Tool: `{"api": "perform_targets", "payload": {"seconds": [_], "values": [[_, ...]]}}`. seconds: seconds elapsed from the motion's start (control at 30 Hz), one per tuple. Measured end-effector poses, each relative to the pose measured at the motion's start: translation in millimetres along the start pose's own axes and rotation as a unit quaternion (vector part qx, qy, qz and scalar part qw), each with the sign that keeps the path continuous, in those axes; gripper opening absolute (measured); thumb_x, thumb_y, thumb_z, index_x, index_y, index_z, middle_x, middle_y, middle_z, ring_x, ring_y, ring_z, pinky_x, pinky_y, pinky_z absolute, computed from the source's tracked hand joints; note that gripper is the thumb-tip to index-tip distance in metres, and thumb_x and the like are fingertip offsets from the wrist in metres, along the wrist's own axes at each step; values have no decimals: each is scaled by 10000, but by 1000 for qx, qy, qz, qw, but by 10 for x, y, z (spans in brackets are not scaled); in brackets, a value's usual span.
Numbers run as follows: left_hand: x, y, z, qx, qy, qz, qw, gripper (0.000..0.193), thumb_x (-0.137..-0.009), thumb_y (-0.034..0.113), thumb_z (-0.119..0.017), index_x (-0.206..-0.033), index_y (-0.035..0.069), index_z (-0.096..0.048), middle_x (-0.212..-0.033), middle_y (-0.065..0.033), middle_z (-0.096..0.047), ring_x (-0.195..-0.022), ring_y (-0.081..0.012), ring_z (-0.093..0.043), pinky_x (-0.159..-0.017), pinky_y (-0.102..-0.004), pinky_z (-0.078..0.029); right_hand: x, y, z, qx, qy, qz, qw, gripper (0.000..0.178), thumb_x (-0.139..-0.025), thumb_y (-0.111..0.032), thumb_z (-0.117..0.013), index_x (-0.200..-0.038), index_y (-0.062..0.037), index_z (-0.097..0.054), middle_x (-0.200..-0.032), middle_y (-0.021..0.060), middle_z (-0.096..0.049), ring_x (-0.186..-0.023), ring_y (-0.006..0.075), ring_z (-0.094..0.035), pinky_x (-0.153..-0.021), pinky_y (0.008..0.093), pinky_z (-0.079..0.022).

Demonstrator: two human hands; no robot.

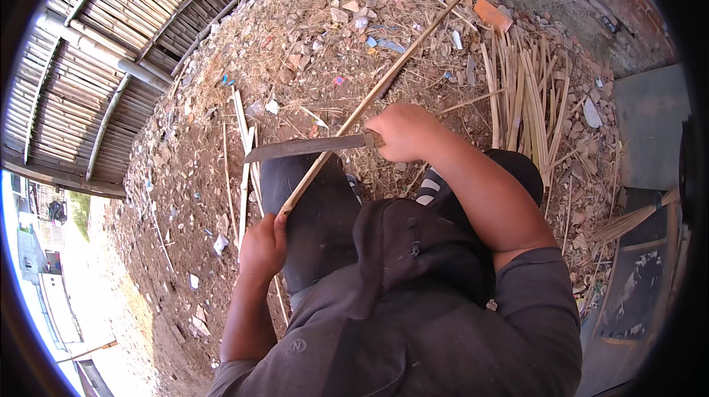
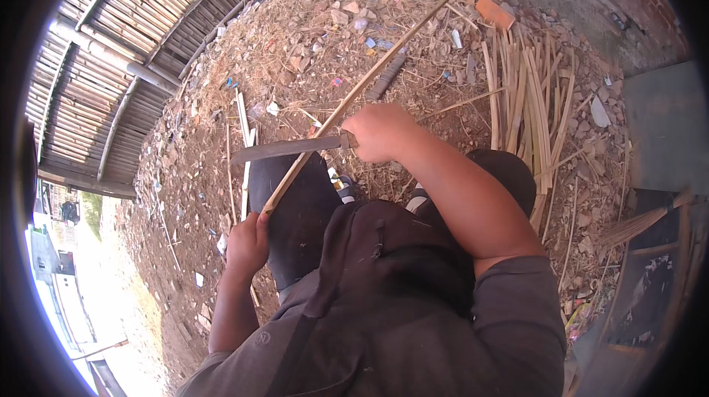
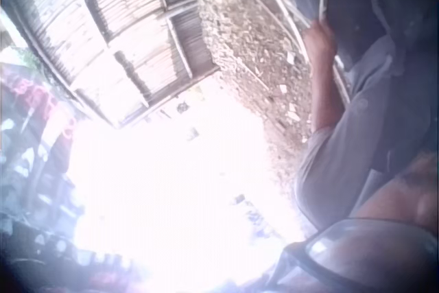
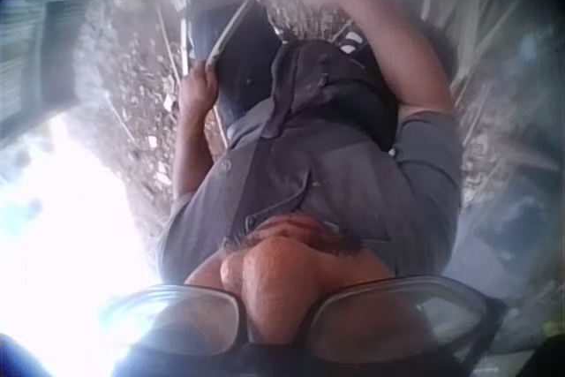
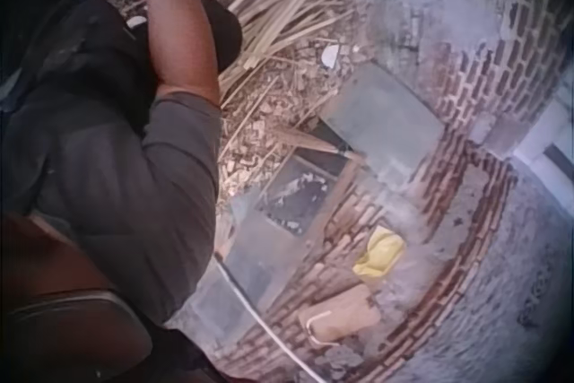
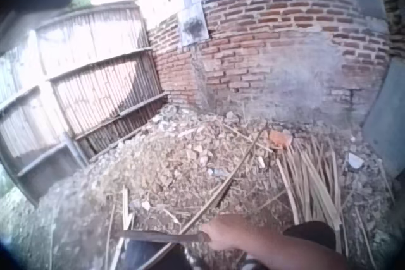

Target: The person holds a bamboo strip and scrapes along its edges using a machete.

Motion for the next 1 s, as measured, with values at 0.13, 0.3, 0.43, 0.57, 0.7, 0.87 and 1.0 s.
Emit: {"api": "perform_targets", "payload": {"seconds": [0.13,0.3,0.43,0.57,0.7,0.87,1.0], "values": [[-13,96,-35,9,11,-9,1000,395,-1044,334,-471,-812,25,-557,-713,-266,-618,-706,-502,-603,-633,-591,-453,42,1042,97,-160,98,-111,976,219,-721,-157,-659,-915,-58,-677,-852,199,-687,-833,381,-676,-746,460,-527],[-55,-17,-51,-1,4,11,1000,407,-1044,339,-469,-798,25,-552,-712,-263,-622,-703,-498,-608,-627,-586,-454,12,908,43,-89,41,-163,982,294,-752,-192,-659,-1026,-90,-693,-942,183,-705,-954,382,-677,-822,469,-548],[-6,-15,-48,9,10,-5,1000,407,-1046,341,-462,-801,28,-549,-699,-259,-615,-696,-495,-606,-624,-587,-450,82,164,47,-10,-14,-26,1000,250,-713,-175,-666,-941,-74,-677,-881,199,-691,-855,397,-669,-761,485,-527],[3,56,-60,4,28,-23,999,393,-1049,335,-457,-814,34,-551,-695,-256,-611,-687,-493,-605,-618,-586,-448,85,1351,110,-227,81,-184,953,259,-712,-208,-683,-906,-39,-651,-813,169,-674,-809,339,-674,-741,455,-522],[-40,31,-33,-12,13,-7,1000,382,-1052,328,-455,-820,40,-554,-699,-256,-613,-685,-493,-603,-614,-580,-452,98,1609,34,-206,113,-227,945,242,-720,-214,-682,-865,-28,-630,-777,156,-657,-771,314,-661,-719,442,-515],[-37,13,-41,10,4,-12,1000,391,-1051,326,-457,-810,32,-548,-694,-260,-604,-689,-495,-594,-622,-592,-437,7,348,-44,-43,16,-15,999,217,-717,-201,-703,-854,-48,-631,-751,134,-649,-728,305,-655,-686,449,-501],[-4,-56,-52,50,15,-28,998,412,-1056,328,-447,-793,24,-541,-695,-250,-603,-692,-488,-594,-620,-571,-437,47,831,112,-112,0,-79,991,270,-742,-207,-661,-966,-56,-668,-825,163,-679,-827,315,-689,-749,455,-530]]}}
Point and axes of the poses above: each hand's wrist, its own x-axis away from the middle knuckle, its own z-axis out of the back of the hand, y = z × x, the point moved 9 cm from there along -x, towards the middle knuckle
